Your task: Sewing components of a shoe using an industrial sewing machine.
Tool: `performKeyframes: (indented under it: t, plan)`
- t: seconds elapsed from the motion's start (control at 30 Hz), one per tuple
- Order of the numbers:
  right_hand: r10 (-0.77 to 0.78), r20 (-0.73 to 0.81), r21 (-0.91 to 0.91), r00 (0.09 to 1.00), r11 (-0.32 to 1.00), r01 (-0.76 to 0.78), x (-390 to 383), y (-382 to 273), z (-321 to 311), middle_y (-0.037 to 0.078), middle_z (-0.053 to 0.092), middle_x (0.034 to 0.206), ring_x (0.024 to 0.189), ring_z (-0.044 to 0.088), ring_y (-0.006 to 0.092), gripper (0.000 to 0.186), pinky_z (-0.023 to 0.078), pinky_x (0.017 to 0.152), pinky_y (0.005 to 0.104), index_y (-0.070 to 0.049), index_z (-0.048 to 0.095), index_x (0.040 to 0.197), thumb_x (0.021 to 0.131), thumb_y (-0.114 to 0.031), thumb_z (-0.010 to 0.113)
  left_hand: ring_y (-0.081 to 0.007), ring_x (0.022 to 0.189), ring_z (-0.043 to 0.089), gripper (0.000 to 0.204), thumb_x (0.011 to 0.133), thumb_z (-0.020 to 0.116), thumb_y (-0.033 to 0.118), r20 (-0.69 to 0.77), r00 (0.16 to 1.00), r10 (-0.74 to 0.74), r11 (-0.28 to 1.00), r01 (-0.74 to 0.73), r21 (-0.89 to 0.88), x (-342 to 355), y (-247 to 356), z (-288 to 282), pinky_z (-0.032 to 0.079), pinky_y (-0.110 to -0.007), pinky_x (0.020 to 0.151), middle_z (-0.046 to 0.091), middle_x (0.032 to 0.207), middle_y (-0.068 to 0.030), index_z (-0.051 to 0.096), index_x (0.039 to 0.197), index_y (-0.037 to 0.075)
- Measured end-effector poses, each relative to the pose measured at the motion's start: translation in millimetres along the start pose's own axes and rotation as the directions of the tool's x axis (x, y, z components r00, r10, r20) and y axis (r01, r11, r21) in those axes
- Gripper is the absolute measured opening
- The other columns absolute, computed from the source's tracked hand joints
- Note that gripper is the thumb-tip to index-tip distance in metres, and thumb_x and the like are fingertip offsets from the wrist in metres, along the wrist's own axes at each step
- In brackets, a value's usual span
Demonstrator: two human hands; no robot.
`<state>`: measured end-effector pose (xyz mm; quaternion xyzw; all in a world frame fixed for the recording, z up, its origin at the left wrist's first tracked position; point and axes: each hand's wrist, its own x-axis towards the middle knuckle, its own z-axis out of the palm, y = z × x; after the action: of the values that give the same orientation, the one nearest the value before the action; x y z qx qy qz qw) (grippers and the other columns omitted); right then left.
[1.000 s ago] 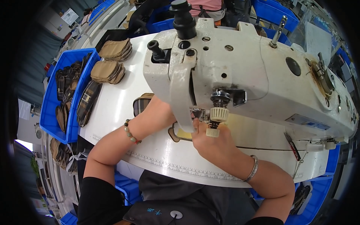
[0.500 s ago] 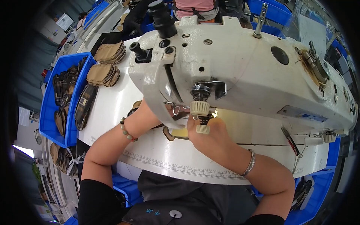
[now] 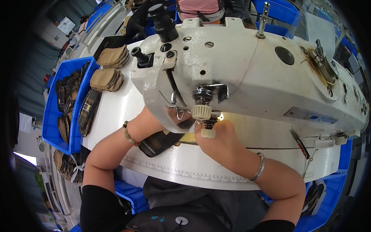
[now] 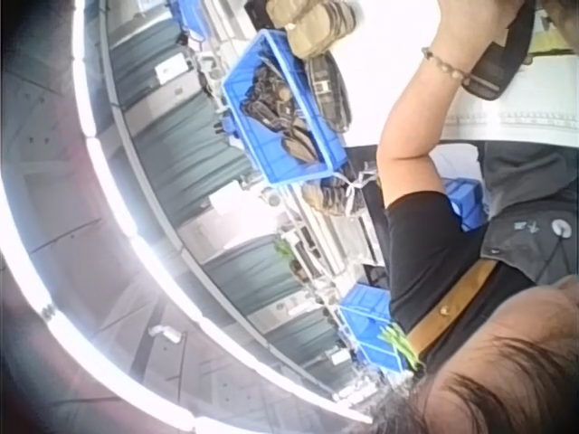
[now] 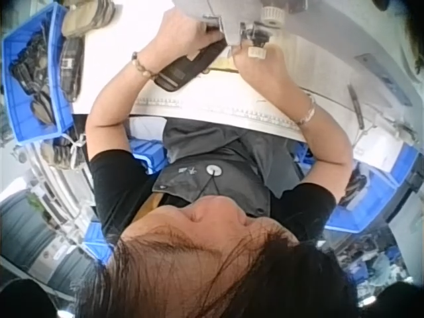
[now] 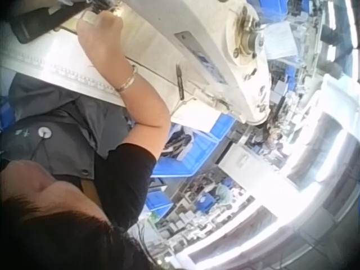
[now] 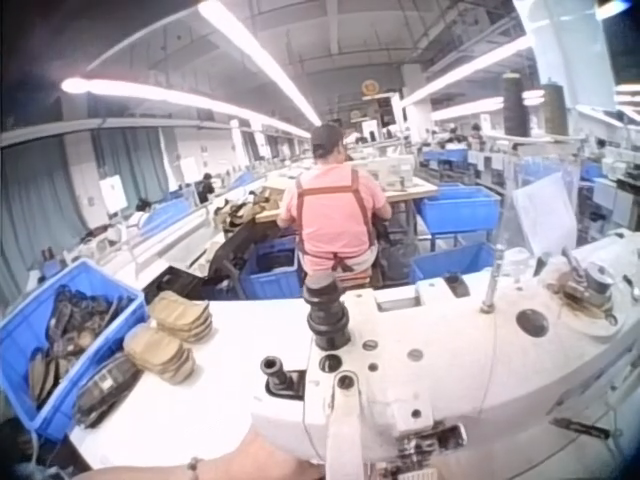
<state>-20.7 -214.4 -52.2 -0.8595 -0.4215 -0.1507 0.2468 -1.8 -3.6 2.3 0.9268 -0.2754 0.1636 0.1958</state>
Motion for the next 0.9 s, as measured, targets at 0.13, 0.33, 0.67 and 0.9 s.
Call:
performKeyframes:
  t: [0.13, 0.33, 0.67, 0.9]
  plan:
    - [-0.116, 0.235, -0.465, 0.965, 0.858, 0.217, -1.4, -21.6, -19.7, 0.001, 0.060, 0.058, 0.051, 0.061, 0.0154, 0.032, 0.044, 0.044, 0.0313, 0.003, 0.069, 0.102, 0.072, -0.008, 0.068, -0.0310, 0.076, 0.066, 0.028, 0.073, 0.081, 0.024, 0.055, 0.995, -0.078, 0.997, 0.079, -0.024, -3.7, 3.3, -1.9, 0.053, -0.041, 0.064, 0.070, 0.083, -0.0091, 0.074, 0.097, 0.013]
    - [-0.200, 0.148, -0.417, 0.969, 0.875, 0.244, 10.7, -27.3, -29.2, 0.006, 0.064, 0.076, 0.056, 0.061, 0.0124, 0.026, 0.044, 0.043, 0.0270, 0.001, 0.070, 0.092, 0.069, -0.012, 0.066, -0.0331, 0.075, 0.065, 0.027, 0.068, 0.083, 0.023, 0.005, 0.964, -0.266, 0.908, 0.252, -0.334, -10.6, -4.1, 16.3, 0.053, -0.039, 0.066, 0.070, 0.089, -0.0124, 0.076, 0.091, 0.010]
    - [-0.326, 0.042, -0.381, 0.945, 0.869, 0.316, 5.9, -17.8, -9.6, 0.016, 0.067, 0.099, 0.064, 0.065, 0.0149, 0.018, 0.049, 0.048, 0.0271, -0.001, 0.070, 0.082, 0.071, -0.014, 0.065, -0.0334, 0.072, 0.065, 0.027, 0.066, 0.080, 0.020, -0.033, 0.992, -0.125, 0.970, 0.115, -0.214, -8.5, -4.6, 12.8, 0.053, -0.040, 0.065, 0.069, 0.083, -0.0129, 0.074, 0.091, 0.009]
    - [-0.238, 0.105, -0.385, 0.965, 0.885, 0.260, 3.9, -22.9, -21.1, 0.013, 0.068, 0.087, 0.058, 0.064, 0.0149, 0.022, 0.048, 0.048, 0.0285, -0.003, 0.073, 0.084, 0.066, -0.013, 0.066, -0.0314, 0.071, 0.066, 0.027, 0.071, 0.078, 0.025, -0.021, 0.983, -0.182, 0.974, 0.178, -0.138, -6.5, 4.8, 12.2, 0.054, -0.039, 0.063, 0.069, 0.080, -0.0111, 0.074, 0.096, 0.013]
